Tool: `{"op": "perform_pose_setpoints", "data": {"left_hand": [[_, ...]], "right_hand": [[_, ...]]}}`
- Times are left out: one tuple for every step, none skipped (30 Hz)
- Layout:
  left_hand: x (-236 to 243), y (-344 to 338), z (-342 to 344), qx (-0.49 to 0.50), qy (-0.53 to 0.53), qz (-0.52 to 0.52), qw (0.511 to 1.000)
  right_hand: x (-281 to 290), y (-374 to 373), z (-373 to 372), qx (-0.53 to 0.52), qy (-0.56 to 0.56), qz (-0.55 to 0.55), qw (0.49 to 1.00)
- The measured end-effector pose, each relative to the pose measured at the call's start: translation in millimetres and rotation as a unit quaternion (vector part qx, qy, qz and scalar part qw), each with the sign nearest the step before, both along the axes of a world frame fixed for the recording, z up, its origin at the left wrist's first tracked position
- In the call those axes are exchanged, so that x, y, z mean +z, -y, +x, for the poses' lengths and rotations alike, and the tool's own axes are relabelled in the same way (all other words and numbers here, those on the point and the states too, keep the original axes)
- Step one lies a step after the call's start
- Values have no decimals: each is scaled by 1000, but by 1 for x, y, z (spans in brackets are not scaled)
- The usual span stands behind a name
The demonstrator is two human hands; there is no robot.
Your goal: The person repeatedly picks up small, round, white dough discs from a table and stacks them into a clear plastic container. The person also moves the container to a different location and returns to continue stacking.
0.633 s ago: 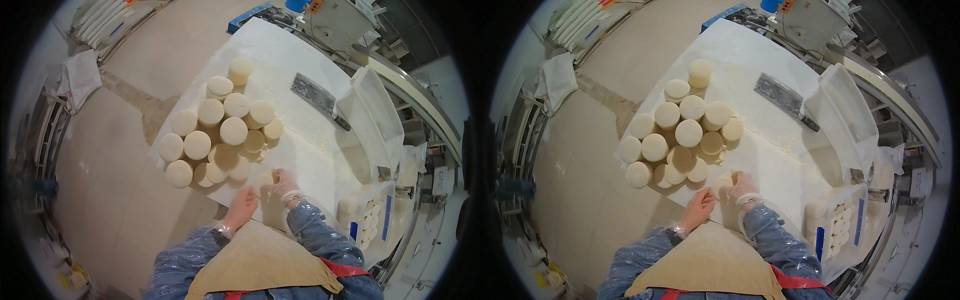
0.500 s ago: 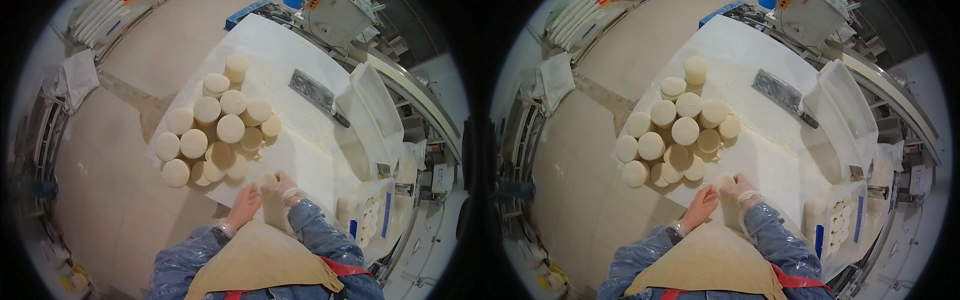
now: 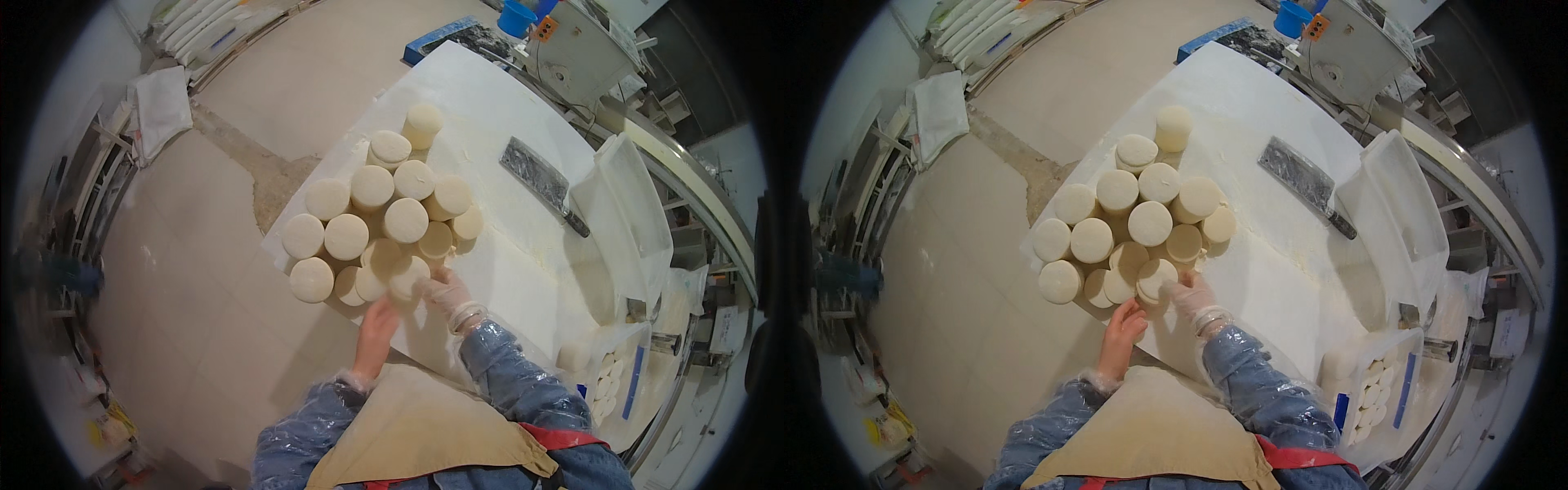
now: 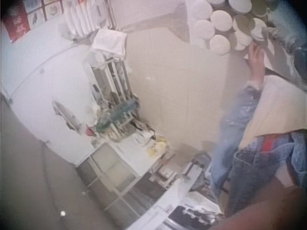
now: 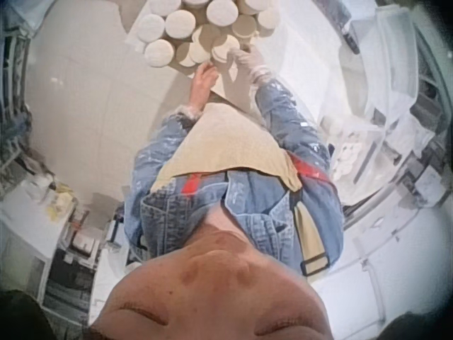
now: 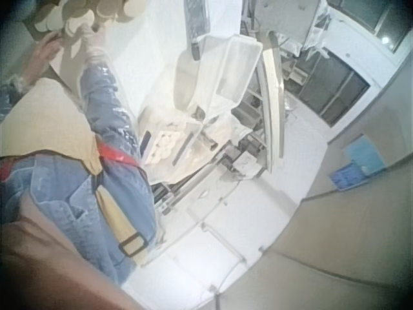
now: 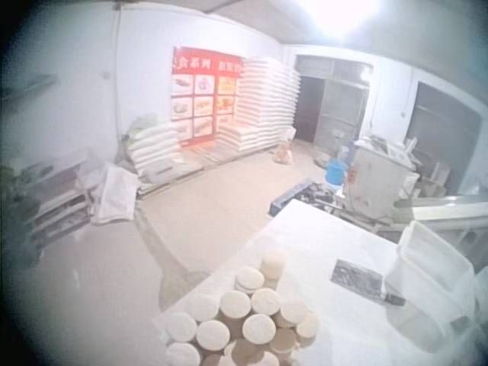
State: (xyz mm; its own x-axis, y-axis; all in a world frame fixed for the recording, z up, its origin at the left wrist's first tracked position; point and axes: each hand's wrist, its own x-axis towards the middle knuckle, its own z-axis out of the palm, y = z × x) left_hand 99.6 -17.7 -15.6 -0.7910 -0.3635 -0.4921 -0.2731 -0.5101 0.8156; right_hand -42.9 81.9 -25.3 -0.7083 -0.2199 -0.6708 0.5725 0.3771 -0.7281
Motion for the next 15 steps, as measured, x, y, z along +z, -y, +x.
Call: {"op": "perform_pose_setpoints", "data": {"left_hand": [[-2,-1,-3,2,1,18,1000],[-4,-1,-6,2,2,35,999],[-5,-1,-9,-2,1,50,999],[-6,-1,-11,-7,-6,58,998],[-6,-1,-12,-17,-11,64,998],[-5,-2,-12,-27,-15,71,997],[-4,-3,-12,-51,-22,65,996],[-2,-6,-11,-77,-28,59,995],[0,-7,-12,-93,-8,48,994],[3,-11,-11,-107,3,15,994],[5,-14,-13,-95,-52,9,994],[8,-17,-14,-86,-65,5,994],[10,-20,-17,-88,-75,-1,993],[11,-20,-22,-81,-73,-7,994],[12,-21,-27,-61,-64,7,996]], "right_hand": [[-1,4,-4,14,15,-8,1000],[1,4,-5,24,48,12,999],[4,7,-8,39,79,37,995],[9,5,-8,166,24,80,983],[14,6,-10,297,-35,120,947],[21,3,-8,336,-83,121,930],[27,3,-9,328,-63,108,936],[34,-2,-8,230,-32,55,971],[39,-3,-9,154,32,8,987],[43,-7,-10,132,17,56,990],[45,-9,-12,47,11,-58,997],[45,-14,-15,-42,47,-131,989],[43,-15,-18,-147,87,-180,969],[39,-18,-22,-169,55,-277,944],[33,-20,-27,-136,6,-236,962]]}}
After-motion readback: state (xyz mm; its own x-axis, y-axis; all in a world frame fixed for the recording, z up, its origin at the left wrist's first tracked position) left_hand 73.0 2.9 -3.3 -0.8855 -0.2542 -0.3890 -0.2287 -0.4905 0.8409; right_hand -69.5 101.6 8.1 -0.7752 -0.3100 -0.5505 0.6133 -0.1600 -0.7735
